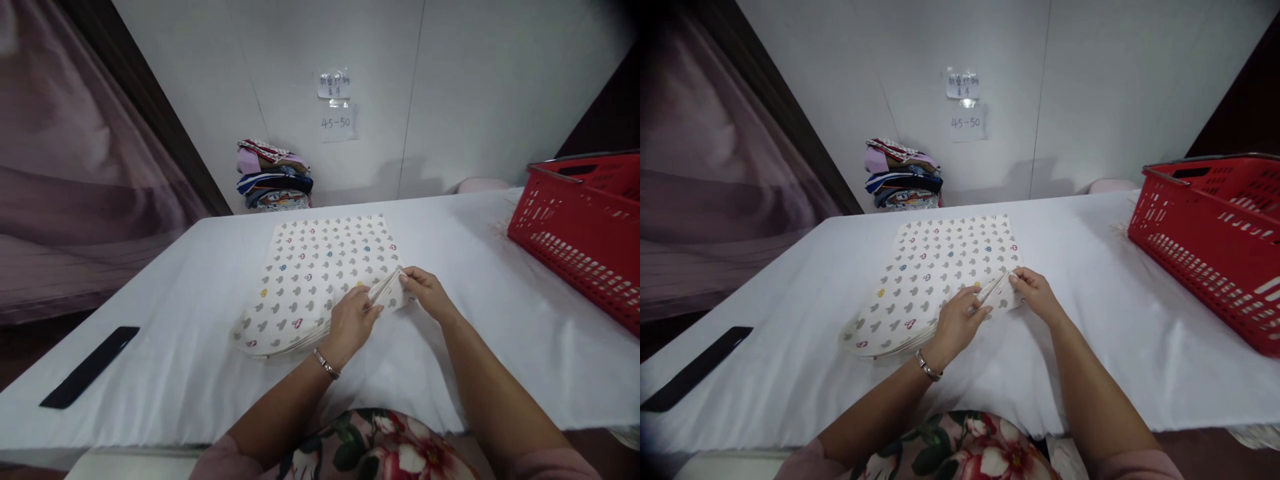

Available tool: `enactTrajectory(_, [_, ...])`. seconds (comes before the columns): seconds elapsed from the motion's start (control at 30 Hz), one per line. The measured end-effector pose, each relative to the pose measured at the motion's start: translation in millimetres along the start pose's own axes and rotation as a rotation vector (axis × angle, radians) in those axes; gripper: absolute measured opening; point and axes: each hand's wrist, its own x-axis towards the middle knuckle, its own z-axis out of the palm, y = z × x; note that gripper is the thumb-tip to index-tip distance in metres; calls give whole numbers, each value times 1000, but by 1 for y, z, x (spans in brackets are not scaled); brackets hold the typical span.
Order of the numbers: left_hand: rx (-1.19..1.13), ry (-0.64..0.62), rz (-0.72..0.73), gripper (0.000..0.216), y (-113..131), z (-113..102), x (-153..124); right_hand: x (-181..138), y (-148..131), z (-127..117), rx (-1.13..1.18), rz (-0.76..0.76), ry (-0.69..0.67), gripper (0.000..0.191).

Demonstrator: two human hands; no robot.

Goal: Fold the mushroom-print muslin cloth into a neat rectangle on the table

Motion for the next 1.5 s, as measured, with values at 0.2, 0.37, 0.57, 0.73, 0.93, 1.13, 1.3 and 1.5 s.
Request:
enactTrajectory(0.2, [25,8,-10,23,0,-2,3,-1,-2,0,-19,7,-4,31])
enactTrajectory(0.37, [-14,0,-74,24,-3,-2,6,-1,-3,0,-4,16,-19,31])
enactTrajectory(0.57, [-1,-25,-154,23,-5,0,9,-1,-3,0,-30,27,-24,30])
enactTrajectory(0.73, [-21,-24,-104,23,-7,2,8,0,-1,1,1,12,-28,26])
enactTrajectory(0.93, [-38,-2,-47,22,-7,0,9,3,4,2,137,-99,-22,39])
enactTrajectory(1.13, [-42,0,-43,20,-4,0,9,3,8,-3,-5,-161,-7,32])
enactTrajectory(1.3, [-32,-10,-56,22,-3,-1,9,1,5,-4,-66,-143,-4,29])
enactTrajectory(1.5, [6,-20,-48,23,-2,-1,9,1,7,-1,46,-84,41,23])
